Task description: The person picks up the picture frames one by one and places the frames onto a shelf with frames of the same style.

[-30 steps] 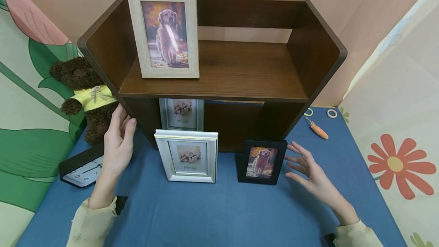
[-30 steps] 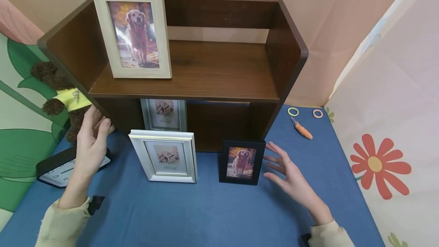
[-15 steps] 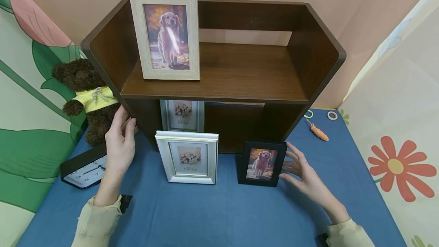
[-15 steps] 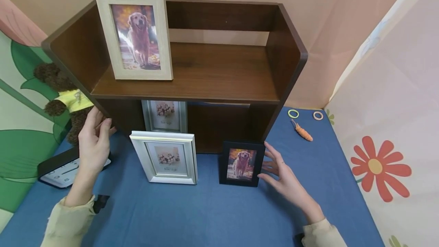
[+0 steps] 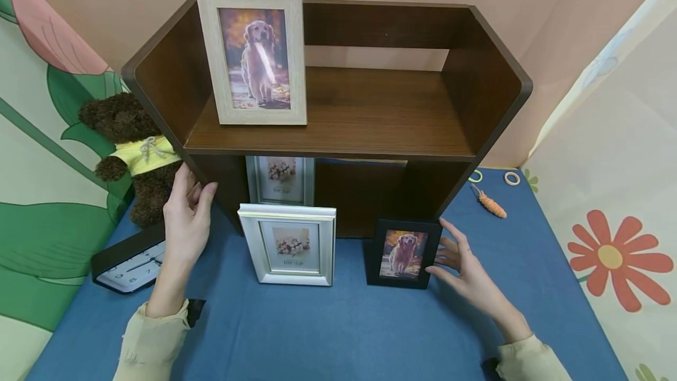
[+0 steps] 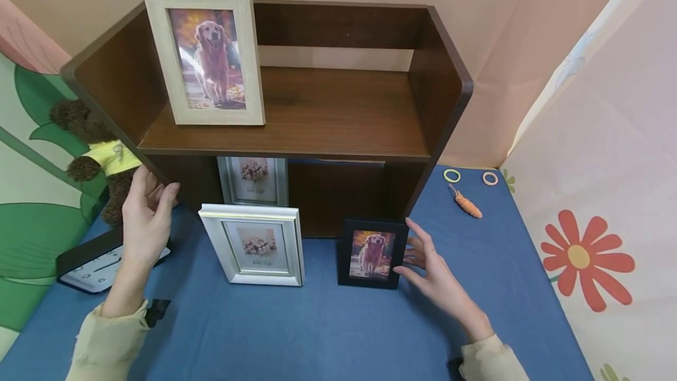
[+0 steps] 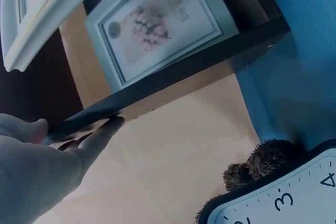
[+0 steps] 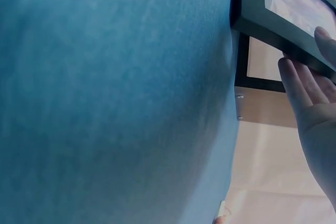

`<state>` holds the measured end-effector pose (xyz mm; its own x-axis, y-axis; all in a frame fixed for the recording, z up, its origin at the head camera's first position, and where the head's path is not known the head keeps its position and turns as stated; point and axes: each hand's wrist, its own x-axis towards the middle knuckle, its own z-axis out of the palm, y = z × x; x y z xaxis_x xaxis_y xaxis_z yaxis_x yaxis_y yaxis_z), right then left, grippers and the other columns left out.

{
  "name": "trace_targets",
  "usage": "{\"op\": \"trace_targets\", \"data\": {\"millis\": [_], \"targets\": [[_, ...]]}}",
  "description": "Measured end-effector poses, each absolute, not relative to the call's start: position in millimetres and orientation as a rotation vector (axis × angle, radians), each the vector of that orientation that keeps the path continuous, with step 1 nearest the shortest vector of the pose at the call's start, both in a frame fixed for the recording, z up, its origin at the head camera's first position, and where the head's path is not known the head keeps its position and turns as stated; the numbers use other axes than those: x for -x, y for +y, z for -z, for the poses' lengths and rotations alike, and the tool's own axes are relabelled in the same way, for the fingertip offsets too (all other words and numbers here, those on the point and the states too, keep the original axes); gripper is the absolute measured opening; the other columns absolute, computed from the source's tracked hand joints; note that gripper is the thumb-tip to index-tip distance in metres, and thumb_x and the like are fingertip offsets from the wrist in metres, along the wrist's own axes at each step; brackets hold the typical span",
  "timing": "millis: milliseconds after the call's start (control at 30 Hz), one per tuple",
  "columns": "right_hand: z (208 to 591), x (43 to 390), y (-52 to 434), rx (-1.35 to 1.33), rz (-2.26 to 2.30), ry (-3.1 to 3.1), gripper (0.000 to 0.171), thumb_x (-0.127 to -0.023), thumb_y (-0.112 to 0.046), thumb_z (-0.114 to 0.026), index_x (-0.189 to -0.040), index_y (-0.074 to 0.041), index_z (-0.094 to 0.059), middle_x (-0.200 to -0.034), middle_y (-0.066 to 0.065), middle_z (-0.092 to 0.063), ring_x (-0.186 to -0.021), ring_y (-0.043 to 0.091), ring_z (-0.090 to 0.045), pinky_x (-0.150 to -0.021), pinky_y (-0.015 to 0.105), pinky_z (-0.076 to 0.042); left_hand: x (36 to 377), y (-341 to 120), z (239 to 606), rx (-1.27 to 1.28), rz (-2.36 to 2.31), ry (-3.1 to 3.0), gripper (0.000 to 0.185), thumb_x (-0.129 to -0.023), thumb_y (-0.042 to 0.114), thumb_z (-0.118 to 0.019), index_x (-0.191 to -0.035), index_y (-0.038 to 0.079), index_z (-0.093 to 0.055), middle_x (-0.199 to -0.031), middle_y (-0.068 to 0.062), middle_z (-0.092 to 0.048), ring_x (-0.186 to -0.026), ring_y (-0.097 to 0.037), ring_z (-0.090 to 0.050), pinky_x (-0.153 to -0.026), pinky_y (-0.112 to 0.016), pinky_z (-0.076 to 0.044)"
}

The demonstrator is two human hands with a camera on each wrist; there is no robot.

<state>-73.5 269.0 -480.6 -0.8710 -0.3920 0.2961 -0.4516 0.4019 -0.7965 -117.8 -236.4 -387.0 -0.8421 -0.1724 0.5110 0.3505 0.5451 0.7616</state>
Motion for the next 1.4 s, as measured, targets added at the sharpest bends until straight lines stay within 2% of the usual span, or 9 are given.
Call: {"op": "trace_targets", "data": {"millis": [200, 400, 667, 933, 1167, 1400], "targets": [[481.8, 76.9, 269.4, -0.822, -1.489, -2.548, 0.112, -0.084, 0.024, -0.077, -0.169, -0.002, -0.009, -0.137, 0.035, -0.062, -0.114, 0.011, -0.070, -0.092, 0.020, -0.057, 120.3, -235.5, 386.2, 0.160, 1.283, -2.225, 0.058, -0.110, -0.003, -0.054, -0.166, 0.008, -0.039, -0.156, -0.016, -0.055, -0.140, -0.030, -0.056, -0.108, -0.021, -0.047], [483.7, 78.4, 270.5, -0.840, -1.524, -2.533, 0.111, -0.084, 0.028, -0.073, -0.168, -0.003, -0.007, -0.132, 0.037, -0.064, -0.108, 0.010, -0.072, -0.088, 0.019, -0.058, 121.3, -234.8, 384.4, 0.165, 1.263, -2.236, 0.059, -0.110, -0.004, -0.054, -0.165, 0.009, -0.039, -0.156, -0.015, -0.055, -0.140, -0.033, -0.056, -0.108, -0.023, -0.047], [485.3, 77.8, 270.4, -0.823, -1.534, -2.543, 0.109, -0.086, 0.027, -0.072, -0.168, -0.004, -0.007, -0.129, 0.035, -0.067, -0.105, 0.010, -0.073, -0.086, 0.019, -0.059, 119.7, -235.7, 385.1, 0.165, 1.232, -2.229, 0.053, -0.108, -0.005, -0.057, -0.159, 0.003, -0.046, -0.151, -0.016, -0.060, -0.134, -0.034, -0.060, -0.103, -0.015, -0.046], [486.0, 77.1, 269.7, -0.767, -1.617, -2.564, 0.105, -0.090, 0.026, -0.069, -0.169, -0.008, -0.009, -0.134, 0.036, -0.064, -0.109, 0.008, -0.072, -0.084, 0.023, -0.060, 118.5, -236.5, 386.3, 0.177, 1.218, -2.215, 0.051, -0.108, -0.006, -0.057, -0.158, 0.002, -0.048, -0.149, -0.017, -0.062, -0.132, -0.035, -0.062, -0.101, -0.013, -0.046], [483.8, 76.8, 270.1, -0.749, -1.633, -2.562, 0.102, -0.091, 0.025, -0.068, -0.168, -0.008, -0.012, -0.134, 0.038, -0.063, -0.110, 0.006, -0.070, -0.084, 0.022, -0.059, 118.2, -235.8, 387.7, 0.164, 1.216, -2.218, 0.051, -0.108, -0.005, -0.058, -0.157, 0.003, -0.049, -0.149, -0.017, -0.062, -0.132, -0.035, -0.062, -0.101, -0.012, -0.045], [482.5, 75.6, 271.5, -0.754, -1.740, -2.544, 0.101, -0.091, 0.027, -0.067, -0.169, -0.008, -0.013, -0.134, 0.037, -0.062, -0.111, 0.007, -0.071, -0.084, 0.026, -0.061, 118.1, -235.3, 386.9, 0.161, 1.211, -2.214, 0.050, -0.108, -0.005, -0.058, -0.157, 0.003, -0.050, -0.149, -0.017, -0.062, -0.133, -0.034, -0.061, -0.101, -0.013, -0.046]]}}
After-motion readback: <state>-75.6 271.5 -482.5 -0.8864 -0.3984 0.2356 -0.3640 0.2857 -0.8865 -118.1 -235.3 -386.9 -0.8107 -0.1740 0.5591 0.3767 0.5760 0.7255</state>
